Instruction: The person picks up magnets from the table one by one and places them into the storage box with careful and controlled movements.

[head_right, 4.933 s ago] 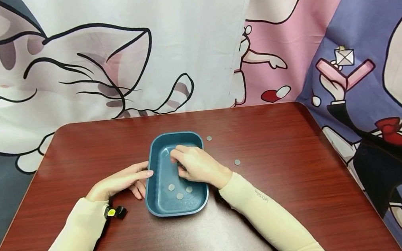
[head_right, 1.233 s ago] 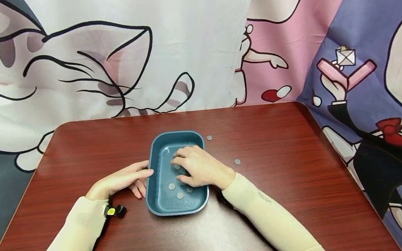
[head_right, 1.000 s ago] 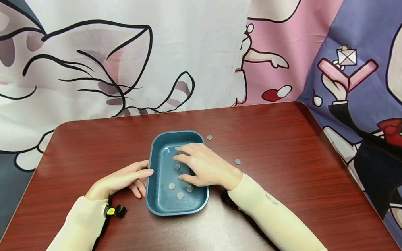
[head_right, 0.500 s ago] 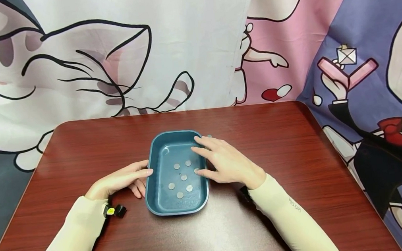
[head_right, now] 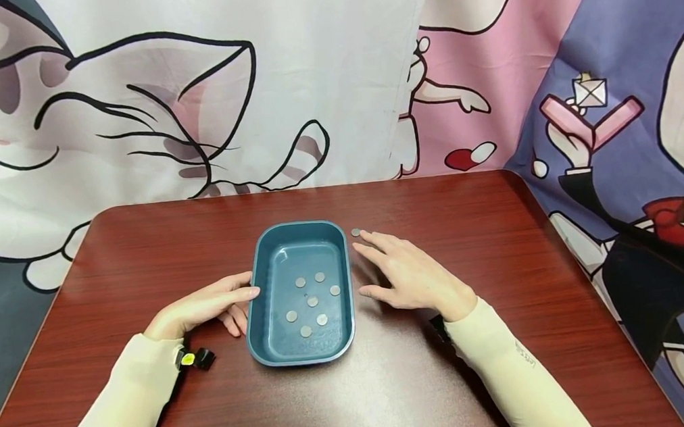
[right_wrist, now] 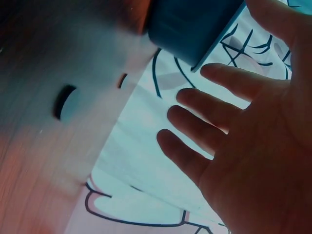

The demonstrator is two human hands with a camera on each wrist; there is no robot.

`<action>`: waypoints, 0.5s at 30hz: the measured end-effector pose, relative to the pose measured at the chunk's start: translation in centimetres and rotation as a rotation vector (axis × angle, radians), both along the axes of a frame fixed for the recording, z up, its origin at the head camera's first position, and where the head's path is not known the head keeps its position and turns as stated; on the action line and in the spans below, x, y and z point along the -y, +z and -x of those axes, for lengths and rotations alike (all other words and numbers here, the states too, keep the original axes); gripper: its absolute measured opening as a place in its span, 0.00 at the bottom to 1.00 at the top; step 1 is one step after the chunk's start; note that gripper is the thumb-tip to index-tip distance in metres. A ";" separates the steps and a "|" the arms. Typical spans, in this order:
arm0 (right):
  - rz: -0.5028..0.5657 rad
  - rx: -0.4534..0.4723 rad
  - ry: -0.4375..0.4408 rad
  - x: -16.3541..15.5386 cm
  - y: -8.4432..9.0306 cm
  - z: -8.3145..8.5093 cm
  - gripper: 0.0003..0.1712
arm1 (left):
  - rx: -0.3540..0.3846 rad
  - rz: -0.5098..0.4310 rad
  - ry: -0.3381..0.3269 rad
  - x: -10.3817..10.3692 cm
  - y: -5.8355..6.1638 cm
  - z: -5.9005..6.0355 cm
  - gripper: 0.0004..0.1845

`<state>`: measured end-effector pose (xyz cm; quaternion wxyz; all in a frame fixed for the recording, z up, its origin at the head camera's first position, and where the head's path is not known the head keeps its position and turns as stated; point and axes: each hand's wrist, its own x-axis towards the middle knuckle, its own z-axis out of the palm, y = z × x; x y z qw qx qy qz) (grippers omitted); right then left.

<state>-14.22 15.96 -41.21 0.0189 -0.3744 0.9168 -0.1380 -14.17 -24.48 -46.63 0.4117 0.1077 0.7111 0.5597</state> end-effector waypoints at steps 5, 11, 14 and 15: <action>-0.036 0.023 -0.042 -0.7 -0.2 0.1 0.45 | -0.002 -0.006 -0.003 0.1 -0.1 0.0 0.23; -0.063 0.029 -0.068 -1.5 -0.3 0.5 0.43 | -0.002 -0.009 -0.006 0.1 0.0 0.0 0.23; -0.068 0.026 -0.077 -1.8 -0.4 0.7 0.41 | -0.002 -0.009 -0.005 0.0 0.1 0.0 0.23; -0.069 0.021 -0.078 -2.0 -0.4 0.8 0.40 | -0.002 -0.010 -0.005 0.0 0.1 0.0 0.23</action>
